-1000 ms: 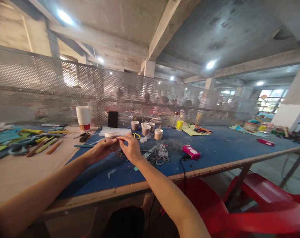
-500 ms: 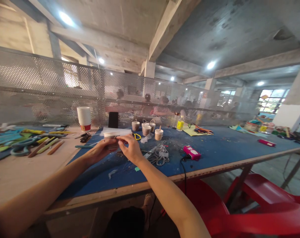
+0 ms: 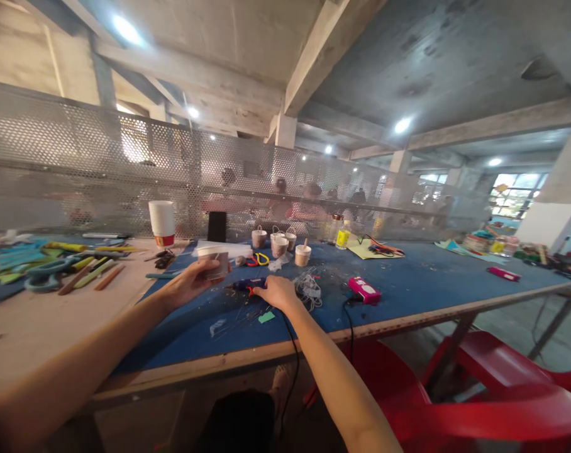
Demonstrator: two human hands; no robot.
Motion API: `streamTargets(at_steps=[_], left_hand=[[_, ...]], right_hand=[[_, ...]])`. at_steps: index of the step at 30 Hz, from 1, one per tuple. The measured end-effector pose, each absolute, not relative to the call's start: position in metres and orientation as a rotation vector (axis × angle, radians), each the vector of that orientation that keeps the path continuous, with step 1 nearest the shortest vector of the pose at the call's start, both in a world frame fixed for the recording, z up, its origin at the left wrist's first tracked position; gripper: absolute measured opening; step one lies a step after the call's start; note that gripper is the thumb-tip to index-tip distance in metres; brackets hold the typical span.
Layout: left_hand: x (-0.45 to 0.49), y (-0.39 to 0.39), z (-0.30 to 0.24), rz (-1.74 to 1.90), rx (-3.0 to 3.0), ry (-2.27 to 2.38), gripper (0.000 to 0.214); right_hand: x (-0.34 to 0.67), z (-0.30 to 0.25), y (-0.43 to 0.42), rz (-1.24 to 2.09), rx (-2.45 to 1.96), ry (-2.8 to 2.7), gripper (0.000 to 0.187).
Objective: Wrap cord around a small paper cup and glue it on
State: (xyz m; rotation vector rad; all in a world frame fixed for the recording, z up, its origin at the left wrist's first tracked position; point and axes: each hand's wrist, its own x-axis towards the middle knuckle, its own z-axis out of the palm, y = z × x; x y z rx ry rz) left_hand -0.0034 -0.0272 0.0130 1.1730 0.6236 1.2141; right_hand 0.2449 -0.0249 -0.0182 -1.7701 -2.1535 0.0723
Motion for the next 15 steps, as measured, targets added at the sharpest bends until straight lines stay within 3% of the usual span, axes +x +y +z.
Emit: streamTargets(at_steps=[7, 12, 15], left_hand=[[-0.008, -0.020, 0.009, 1.233, 1.221, 0.584, 0.022], [-0.011, -0.016, 0.007, 1.213, 1.217, 0.582, 0.025], [-0.011, -0.016, 0.006, 1.204, 1.210, 0.561, 0.026]], right_hand=[[0.248, -0.013, -0.021, 0.261, -1.697, -1.864, 0.032], [0.247, 0.001, -0.024, 0.999, -1.015, -1.339, 0.037], [0.240, 0.010, -0.029, 1.249, -0.768, -1.239, 0.040]])
